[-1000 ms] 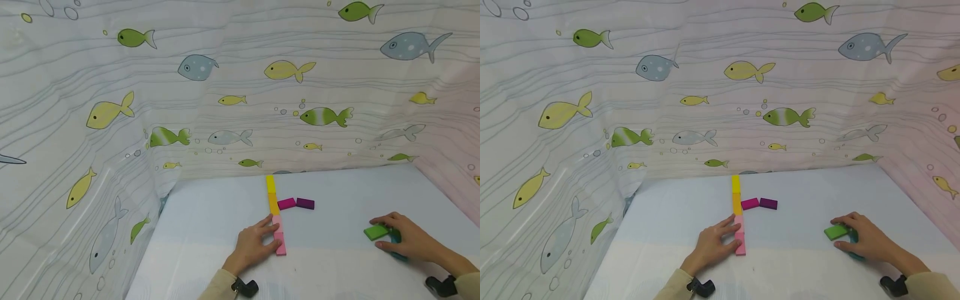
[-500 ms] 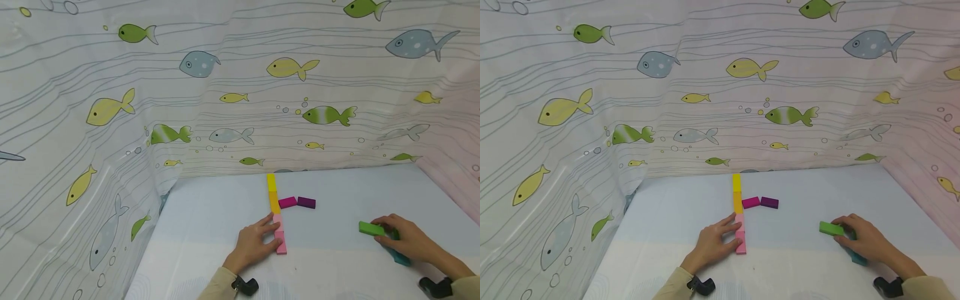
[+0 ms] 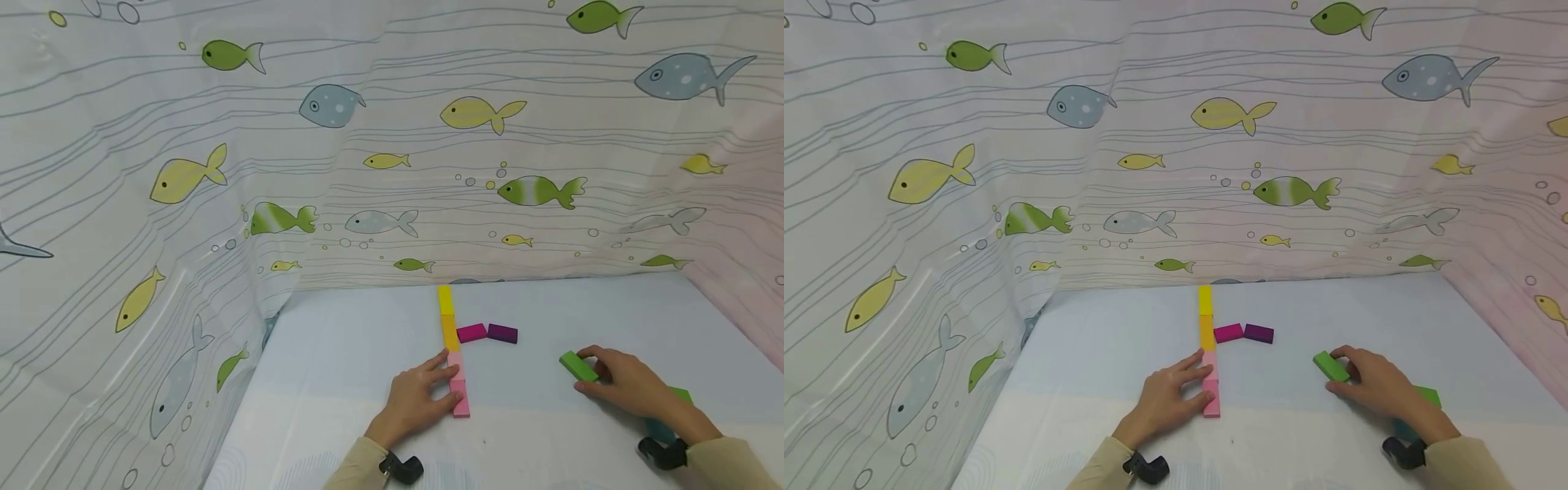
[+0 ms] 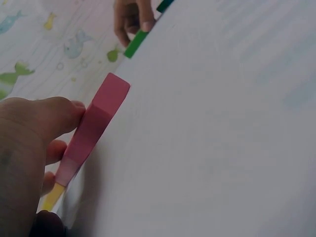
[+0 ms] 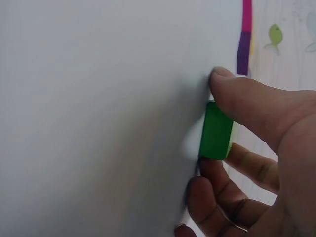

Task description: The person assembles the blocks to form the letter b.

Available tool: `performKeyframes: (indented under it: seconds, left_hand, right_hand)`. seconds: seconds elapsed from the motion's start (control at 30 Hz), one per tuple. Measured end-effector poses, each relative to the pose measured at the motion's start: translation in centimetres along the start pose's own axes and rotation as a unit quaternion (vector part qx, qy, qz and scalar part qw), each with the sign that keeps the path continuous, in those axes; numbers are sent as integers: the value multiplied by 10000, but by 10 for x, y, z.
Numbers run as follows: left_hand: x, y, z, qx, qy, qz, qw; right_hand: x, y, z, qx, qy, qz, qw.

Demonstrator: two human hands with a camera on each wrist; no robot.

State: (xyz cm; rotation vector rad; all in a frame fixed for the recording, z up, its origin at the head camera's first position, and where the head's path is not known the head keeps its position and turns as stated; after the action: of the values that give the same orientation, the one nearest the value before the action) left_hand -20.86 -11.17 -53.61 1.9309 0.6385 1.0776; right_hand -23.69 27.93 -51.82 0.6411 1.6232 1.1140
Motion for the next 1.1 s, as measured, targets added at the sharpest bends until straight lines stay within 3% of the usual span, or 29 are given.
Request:
performKeyframes:
  seconds: [0.53, 0.83, 1.1]
  left_hand:
    - [3, 0, -2, -20, -93, 84, 9999]
    - [1, 4, -7, -42, -48, -24, 10000]
    - [0, 1, -2, -196, 185, 106, 9996]
  right_hand:
    - [-42, -18, -41, -449, -79, -233, 9987]
    - [-47, -18, -58, -646, -394, -358, 9965]
    - [-52, -29, -60, -648, -612, -417, 9951]
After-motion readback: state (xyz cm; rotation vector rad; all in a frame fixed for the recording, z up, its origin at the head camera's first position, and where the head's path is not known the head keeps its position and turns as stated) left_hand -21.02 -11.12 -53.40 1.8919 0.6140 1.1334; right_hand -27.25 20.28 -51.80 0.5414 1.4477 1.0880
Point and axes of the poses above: each hand's wrist, its own z-axis away from the middle knuckle, its own y-axis out of the back of the hand, x = y × z, the point moved 4 cm from there along -z, towards the middle knuckle
